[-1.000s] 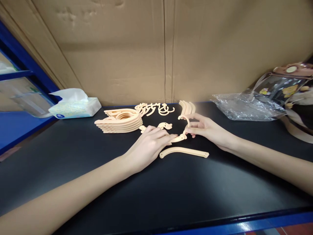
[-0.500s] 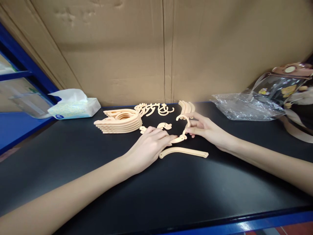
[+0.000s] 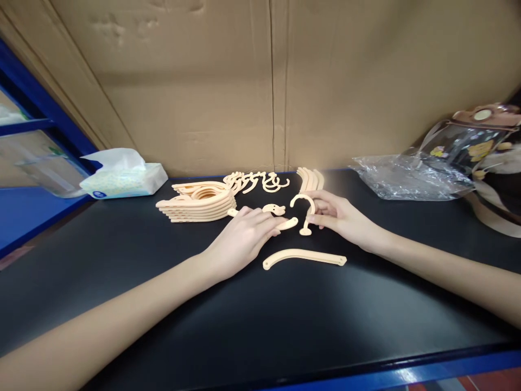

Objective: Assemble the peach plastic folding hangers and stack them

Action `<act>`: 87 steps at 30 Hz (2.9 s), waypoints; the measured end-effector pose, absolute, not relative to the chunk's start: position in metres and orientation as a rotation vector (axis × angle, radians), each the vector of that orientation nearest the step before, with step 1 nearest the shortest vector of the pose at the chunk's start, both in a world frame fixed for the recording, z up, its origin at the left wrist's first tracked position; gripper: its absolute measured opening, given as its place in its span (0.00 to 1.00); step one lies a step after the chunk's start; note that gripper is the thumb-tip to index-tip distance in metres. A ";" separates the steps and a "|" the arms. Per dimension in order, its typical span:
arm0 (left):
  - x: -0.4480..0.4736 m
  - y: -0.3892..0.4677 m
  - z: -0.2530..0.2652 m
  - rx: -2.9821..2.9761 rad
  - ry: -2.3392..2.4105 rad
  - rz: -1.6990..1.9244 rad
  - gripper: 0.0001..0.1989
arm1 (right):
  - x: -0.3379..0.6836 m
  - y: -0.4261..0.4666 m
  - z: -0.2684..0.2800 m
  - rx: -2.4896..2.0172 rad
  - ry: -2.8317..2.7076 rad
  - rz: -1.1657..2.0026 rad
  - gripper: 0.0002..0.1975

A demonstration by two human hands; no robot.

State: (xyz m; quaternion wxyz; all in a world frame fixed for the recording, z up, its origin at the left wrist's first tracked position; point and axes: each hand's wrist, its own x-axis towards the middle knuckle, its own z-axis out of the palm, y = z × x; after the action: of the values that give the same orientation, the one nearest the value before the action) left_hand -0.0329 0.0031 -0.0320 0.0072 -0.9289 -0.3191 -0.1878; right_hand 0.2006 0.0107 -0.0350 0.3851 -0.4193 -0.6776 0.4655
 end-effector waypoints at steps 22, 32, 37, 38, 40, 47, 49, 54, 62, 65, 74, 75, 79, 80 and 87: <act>-0.031 0.001 -0.032 -2.961 -0.919 -0.706 0.14 | 0.205 0.012 -0.032 -1.062 -1.548 1.268 0.29; -0.032 0.001 -0.032 -2.963 -0.903 -0.724 0.14 | 0.204 0.012 -0.033 -1.063 -1.581 1.268 0.29; -0.032 0.001 -0.033 -2.976 -0.888 -0.745 0.14 | 0.204 0.012 -0.036 -1.048 -1.601 1.272 0.27; -0.032 0.001 -0.033 -2.982 -0.881 -0.752 0.13 | 0.204 0.013 -0.036 -1.044 -1.611 1.279 0.26; -0.032 0.000 -0.032 -2.994 -0.870 -0.762 0.13 | 0.205 0.013 -0.036 -1.043 -1.624 1.289 0.26; -0.032 0.000 -0.032 -2.997 -0.833 -0.763 0.13 | 0.202 0.012 -0.032 -1.091 -1.631 1.228 0.26; -0.032 0.000 -0.032 -2.997 -0.829 -0.756 0.13 | 0.202 0.011 -0.031 -1.090 -1.638 1.218 0.26; -0.033 0.002 -0.033 -2.994 -0.817 -0.738 0.13 | 0.202 0.011 -0.031 -1.101 -1.668 1.184 0.26; -0.033 0.001 -0.033 -3.010 -0.819 -0.723 0.12 | 0.202 0.010 -0.032 -1.097 -1.700 1.156 0.24; -0.033 0.001 -0.032 -3.013 -0.816 -0.719 0.12 | 0.202 0.010 -0.033 -1.091 -1.703 1.155 0.23; -0.034 0.001 -0.033 -3.019 -0.811 -0.698 0.11 | 0.203 0.010 -0.036 -1.052 -1.756 1.125 0.22; -0.034 0.001 -0.033 -3.023 -0.813 -0.689 0.12 | 0.203 0.010 -0.037 -1.048 -1.764 1.107 0.22; -0.034 0.002 -0.033 -3.021 -0.827 -0.655 0.13 | 0.202 0.010 -0.036 -1.057 -1.785 1.057 0.21; -0.034 0.002 -0.032 -3.021 -0.828 -0.649 0.13 | 0.202 0.010 -0.036 -1.063 -1.785 1.044 0.21; -0.033 0.002 -0.032 -3.029 -0.849 -0.608 0.13 | 0.203 0.011 -0.035 -1.094 -1.784 0.993 0.20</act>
State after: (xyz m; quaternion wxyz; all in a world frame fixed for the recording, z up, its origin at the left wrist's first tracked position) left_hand -0.0331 0.0016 -0.0316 -0.0311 -0.9449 -0.2649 -0.1897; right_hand 0.2031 0.0112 -0.0354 0.4010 -0.4326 -0.7055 0.3928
